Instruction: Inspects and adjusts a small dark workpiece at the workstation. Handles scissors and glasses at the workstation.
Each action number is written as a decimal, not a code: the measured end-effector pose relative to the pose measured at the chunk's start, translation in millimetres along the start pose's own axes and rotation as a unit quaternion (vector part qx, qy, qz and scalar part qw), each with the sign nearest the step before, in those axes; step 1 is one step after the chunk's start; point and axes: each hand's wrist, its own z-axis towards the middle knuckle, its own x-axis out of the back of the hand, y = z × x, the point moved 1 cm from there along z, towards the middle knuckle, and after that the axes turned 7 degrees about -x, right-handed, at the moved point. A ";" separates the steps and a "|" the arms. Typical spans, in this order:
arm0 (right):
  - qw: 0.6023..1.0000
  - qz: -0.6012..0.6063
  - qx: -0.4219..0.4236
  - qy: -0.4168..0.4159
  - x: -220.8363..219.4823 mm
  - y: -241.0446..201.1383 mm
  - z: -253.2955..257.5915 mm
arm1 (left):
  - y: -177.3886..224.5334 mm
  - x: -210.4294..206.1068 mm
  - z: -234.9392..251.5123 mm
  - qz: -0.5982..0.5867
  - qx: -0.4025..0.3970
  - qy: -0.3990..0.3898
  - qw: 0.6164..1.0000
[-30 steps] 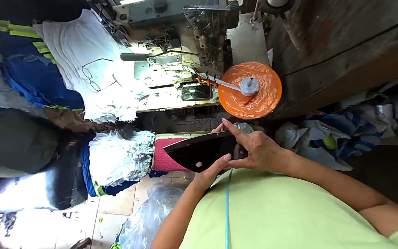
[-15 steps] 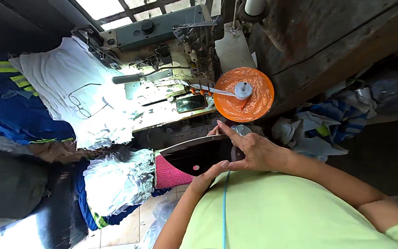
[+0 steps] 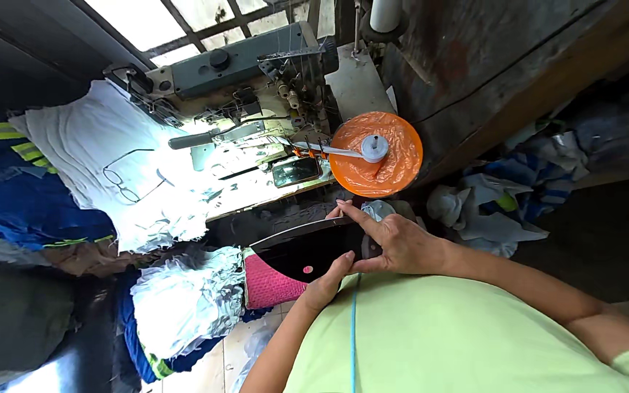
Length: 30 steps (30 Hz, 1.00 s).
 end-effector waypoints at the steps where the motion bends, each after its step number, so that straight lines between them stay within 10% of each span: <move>1: 1.000 -0.008 0.003 0.006 1.1 0.2 -0.1 | 0.1 -2.2 0.8 -0.003 0.000 0.005 1.000; 30: 0.994 -0.061 0.030 0.084 13.7 13.0 -6.6 | -7.8 -16.7 17.0 -0.011 -0.063 0.000 0.998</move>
